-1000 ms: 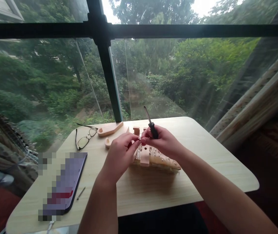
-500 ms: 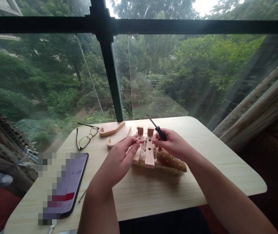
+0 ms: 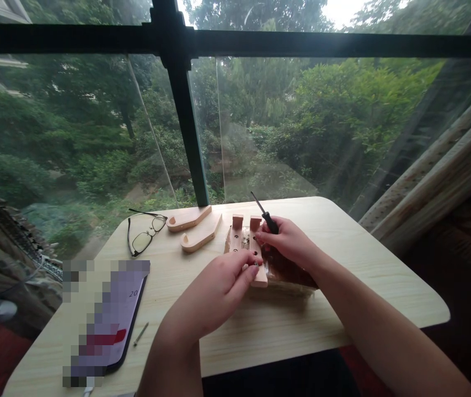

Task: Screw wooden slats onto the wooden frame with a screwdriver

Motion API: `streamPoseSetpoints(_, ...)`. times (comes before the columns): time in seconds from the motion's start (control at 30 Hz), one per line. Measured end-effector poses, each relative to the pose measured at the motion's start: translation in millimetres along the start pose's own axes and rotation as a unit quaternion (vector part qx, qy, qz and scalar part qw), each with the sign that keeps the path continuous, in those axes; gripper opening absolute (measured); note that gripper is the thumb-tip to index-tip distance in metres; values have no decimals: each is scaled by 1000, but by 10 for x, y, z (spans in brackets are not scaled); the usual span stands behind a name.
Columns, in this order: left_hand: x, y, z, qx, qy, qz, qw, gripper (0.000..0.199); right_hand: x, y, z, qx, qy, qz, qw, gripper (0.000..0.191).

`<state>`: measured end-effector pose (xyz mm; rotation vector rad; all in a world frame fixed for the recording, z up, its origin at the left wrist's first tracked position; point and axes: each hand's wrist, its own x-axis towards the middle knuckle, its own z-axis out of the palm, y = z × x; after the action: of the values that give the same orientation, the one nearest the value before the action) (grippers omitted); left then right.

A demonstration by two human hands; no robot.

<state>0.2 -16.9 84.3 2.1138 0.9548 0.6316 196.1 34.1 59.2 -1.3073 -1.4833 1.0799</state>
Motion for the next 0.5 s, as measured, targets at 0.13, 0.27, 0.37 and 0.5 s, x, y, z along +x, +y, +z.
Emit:
streamPoseSetpoints(0.13,-15,-38,-6,-29,2,7,1000,25,25,-9,-44,-3,-19,17,1000,25)
streamPoseSetpoints(0.27,-28,-113,-45,-53,27,-5,998,29,51,-11,-45,-12,-19,21,1000,24)
streamPoseSetpoints(0.37,-32,-136,-62,-57,14,-2,998,30,54,-3,-27,-34,-20,11,999,25)
streamPoseSetpoints(0.5,-20,-133,-57,-65,-10,-4,998,29,56,0,-8,-58,-14,5,998,24)
